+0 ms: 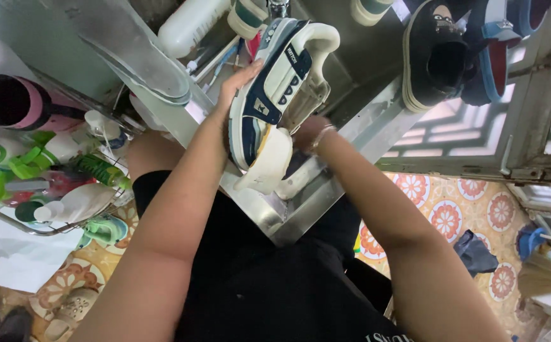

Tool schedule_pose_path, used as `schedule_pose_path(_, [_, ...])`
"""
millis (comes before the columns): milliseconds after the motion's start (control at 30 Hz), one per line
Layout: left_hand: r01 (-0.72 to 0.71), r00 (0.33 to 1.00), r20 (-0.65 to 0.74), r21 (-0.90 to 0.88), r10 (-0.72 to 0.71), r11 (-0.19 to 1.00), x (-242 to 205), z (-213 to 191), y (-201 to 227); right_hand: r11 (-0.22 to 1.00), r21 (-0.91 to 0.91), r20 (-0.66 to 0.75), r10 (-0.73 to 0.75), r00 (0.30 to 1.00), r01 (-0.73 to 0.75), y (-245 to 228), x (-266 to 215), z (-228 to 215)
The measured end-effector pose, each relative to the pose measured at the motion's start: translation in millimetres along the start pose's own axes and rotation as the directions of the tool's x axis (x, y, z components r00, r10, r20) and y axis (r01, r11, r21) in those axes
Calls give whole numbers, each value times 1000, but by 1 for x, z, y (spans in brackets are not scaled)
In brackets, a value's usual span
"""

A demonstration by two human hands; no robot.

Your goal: The person scrubs a white and blue sneaker with a pink sponge and rinses it under a faucet. They then scrub the shoe with a brush, rinse it again, and place it in a green bucket. Finally, they pick up a second sneaker and begin scrubbing it with a brush.

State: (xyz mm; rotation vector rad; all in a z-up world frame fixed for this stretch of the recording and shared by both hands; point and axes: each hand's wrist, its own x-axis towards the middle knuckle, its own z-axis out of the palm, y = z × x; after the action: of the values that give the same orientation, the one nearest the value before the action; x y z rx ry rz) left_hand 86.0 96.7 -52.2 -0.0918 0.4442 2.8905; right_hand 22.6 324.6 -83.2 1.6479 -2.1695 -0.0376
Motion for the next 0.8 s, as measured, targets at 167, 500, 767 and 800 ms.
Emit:
schedule_pose_path(167, [67, 996, -56, 72, -63, 995, -7, 14, -1, 669, 196, 670, 442, 596, -717, 35, 5, -165])
schedule_pose_path(500, [224, 968, -160, 189, -195, 956, 0, 10, -37, 591, 293, 335, 672, 660, -751, 37, -79, -240])
schedule_pose_path(767, [328, 938, -213, 277, -275, 903, 8, -8, -78, 793, 338, 366, 385, 847, -507, 10, -50, -229])
schedule_pose_path(800, [330, 937, -214, 277, -277, 903, 8, -8, -78, 792, 338, 367, 387, 846, -509, 17, -56, -221])
